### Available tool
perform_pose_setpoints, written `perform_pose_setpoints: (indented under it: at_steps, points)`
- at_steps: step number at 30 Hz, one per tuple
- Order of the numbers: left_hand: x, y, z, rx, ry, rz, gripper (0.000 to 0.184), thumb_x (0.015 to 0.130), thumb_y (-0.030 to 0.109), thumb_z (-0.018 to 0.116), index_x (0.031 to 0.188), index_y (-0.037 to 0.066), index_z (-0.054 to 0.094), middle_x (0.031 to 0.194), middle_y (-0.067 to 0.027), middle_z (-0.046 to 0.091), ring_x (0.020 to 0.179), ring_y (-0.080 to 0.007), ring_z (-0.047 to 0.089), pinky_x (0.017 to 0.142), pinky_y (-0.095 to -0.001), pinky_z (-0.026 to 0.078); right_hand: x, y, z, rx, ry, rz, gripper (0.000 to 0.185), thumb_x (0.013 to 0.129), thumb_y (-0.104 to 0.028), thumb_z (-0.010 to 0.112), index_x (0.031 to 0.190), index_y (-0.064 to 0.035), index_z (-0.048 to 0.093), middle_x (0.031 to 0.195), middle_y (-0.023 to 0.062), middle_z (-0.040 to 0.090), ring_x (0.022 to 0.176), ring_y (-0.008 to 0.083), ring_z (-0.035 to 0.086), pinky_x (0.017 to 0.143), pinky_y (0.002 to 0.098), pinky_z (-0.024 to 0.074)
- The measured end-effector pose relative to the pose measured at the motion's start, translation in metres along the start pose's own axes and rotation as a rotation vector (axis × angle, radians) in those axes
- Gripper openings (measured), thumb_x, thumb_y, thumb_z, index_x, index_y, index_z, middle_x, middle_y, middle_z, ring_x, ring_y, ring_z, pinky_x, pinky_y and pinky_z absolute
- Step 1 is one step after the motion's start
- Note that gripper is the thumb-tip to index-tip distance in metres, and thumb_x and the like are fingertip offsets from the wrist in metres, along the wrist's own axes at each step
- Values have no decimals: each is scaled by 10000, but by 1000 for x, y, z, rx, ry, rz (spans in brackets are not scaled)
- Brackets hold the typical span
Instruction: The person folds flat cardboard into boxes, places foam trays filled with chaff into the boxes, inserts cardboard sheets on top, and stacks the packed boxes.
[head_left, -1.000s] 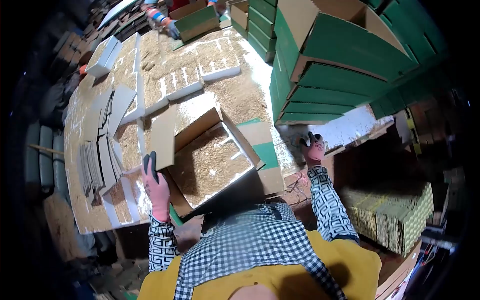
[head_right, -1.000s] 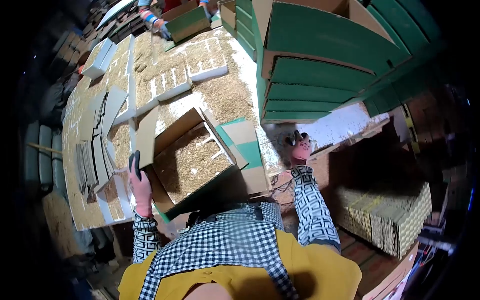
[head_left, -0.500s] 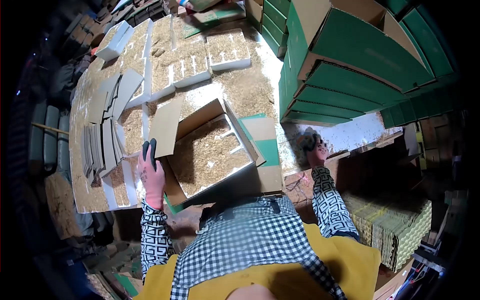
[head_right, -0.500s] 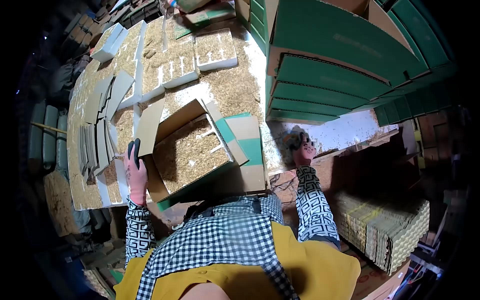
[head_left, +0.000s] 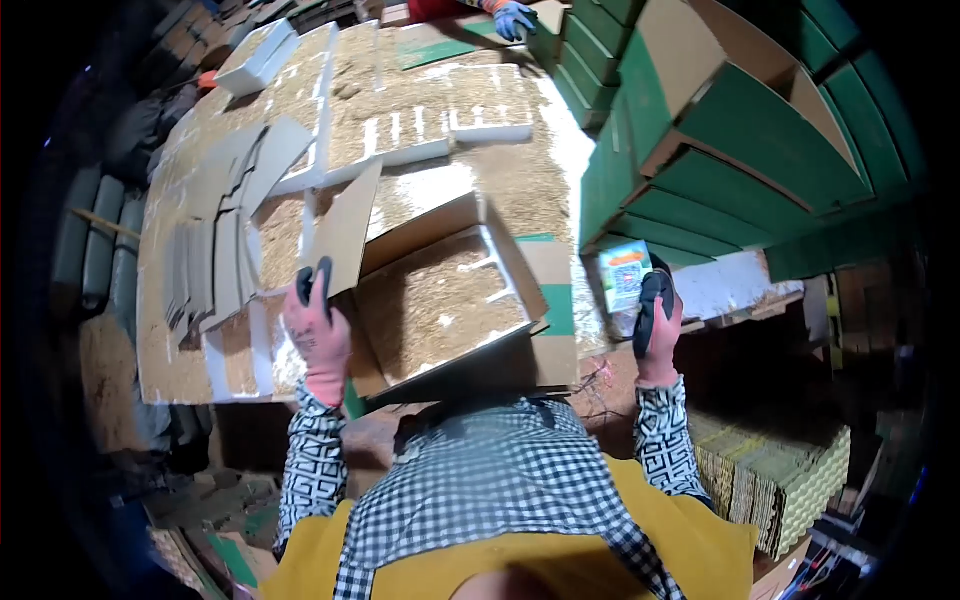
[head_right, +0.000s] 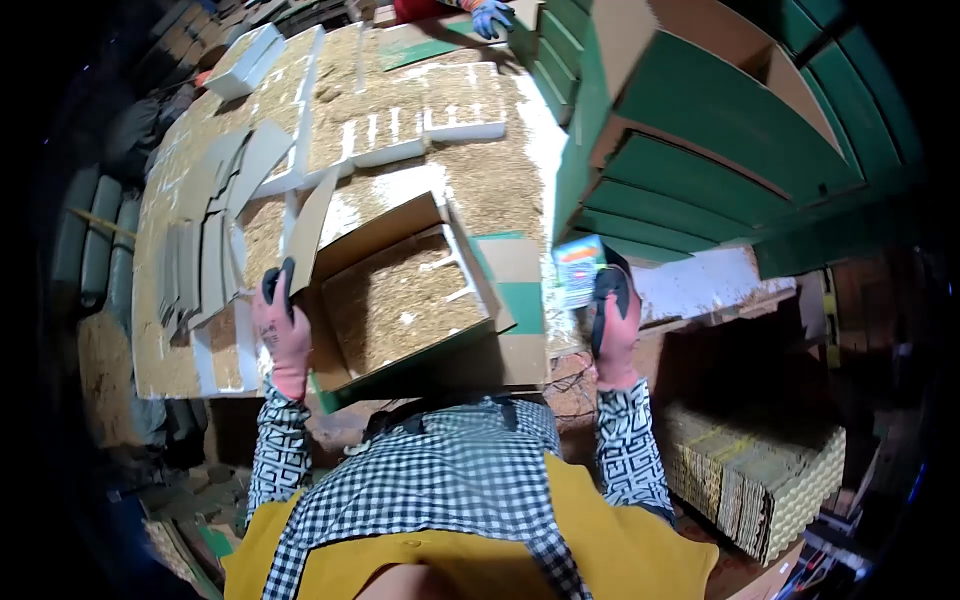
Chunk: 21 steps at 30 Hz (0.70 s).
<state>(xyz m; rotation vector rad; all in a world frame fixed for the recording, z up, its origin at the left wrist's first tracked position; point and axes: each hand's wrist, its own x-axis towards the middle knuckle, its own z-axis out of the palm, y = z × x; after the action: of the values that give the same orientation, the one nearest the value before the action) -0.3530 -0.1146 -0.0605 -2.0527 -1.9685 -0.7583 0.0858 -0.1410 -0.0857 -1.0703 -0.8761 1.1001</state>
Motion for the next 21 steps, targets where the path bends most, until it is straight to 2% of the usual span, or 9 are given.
perform_pose_setpoints:
  at_steps: [2, 4, 6, 8, 10, 12, 14, 18, 21]
  points:
    - [3, 13, -17, 59, 34, 15, 560, 699, 66, 600, 1257, 50, 552, 1163, -207, 531, 1047, -355, 526, 894, -423, 428, 14, -25, 84, -435, -311, -544, 299, 856, -148, 585, 1117, -3, 581, 1298, 188, 507, 1247, 344, 456, 1057, 429, 333]
    - [16, 52, -49, -5, -142, 59, 523, 711, 82, 602, 1233, 62, 565, 1039, -174, 557, 920, -321, 572, 778, -420, 477, 31, -13, 142, -1340, -732, -440, 382, 759, -235, 669, 1088, -58, 585, 1397, 157, 424, 1337, 398, 331, 1115, 549, 187]
    - [20, 85, -63, -62, -265, 252, 517, 727, 113, 639, 1234, 60, 554, 976, -160, 562, 826, -340, 591, 724, -421, 487, 50, -1, 148, -1813, -845, -519, 402, 747, -231, 664, 1112, -81, 587, 1372, 176, 442, 1303, 410, 368, 1092, 579, 218]
    - [-1, 105, -39, -120, -378, 336, 436, 757, 156, 647, 1176, 65, 566, 980, -134, 576, 797, -345, 608, 738, -413, 496, 64, -20, 138, -1064, -364, -600, 389, 771, -171, 642, 1151, -101, 594, 1279, 148, 526, 1181, 353, 488, 1030, 457, 363]
    - [-18, 123, -3, -176, -596, 301, 370, 786, 215, 646, 1110, 52, 571, 950, -138, 602, 772, -354, 614, 749, -420, 500, 53, -59, 149, -1069, -266, -648, 389, 773, -128, 632, 1159, -103, 591, 1209, 145, 565, 1127, 325, 528, 991, 403, 408]
    - [-14, 109, 40, -489, -768, 372, 354, 814, 271, 630, 1037, 3, 567, 934, -184, 622, 818, -357, 622, 773, -432, 494, 44, -35, 160, -1002, -688, -397, 356, 829, -208, 580, 1170, -107, 588, 1165, 142, 577, 1118, 323, 536, 973, 398, 418]
    - [-7, 119, 35, -401, -1143, 332, 442, 863, 332, 585, 1038, -74, 573, 984, -257, 620, 922, -372, 620, 843, -422, 483, 40, 16, 178, -1395, -1148, -401, 407, 824, -214, 601, 1216, -108, 576, 1264, 165, 541, 1180, 324, 499, 1016, 388, 386]
    - [-14, 91, -7, -490, -857, 85, 498, 887, 322, 597, 1188, -71, 548, 1153, -249, 597, 1085, -313, 597, 943, -392, 469, 57, 9, 166, -1177, -1156, -580, 391, 829, -148, 557, 1212, -71, 576, 1214, 148, 581, 1159, 279, 544, 1002, 365, 408]
    - [3, 0, -77, -968, -717, -339, 612, 873, 227, 628, 1375, -30, 389, 1316, -236, 502, 1243, -289, 495, 996, -362, 445, 71, -43, 126, -710, -723, -123, 381, 773, -41, 601, 1153, -62, 620, 1110, 137, 642, 1033, 231, 625, 920, 328, 479]
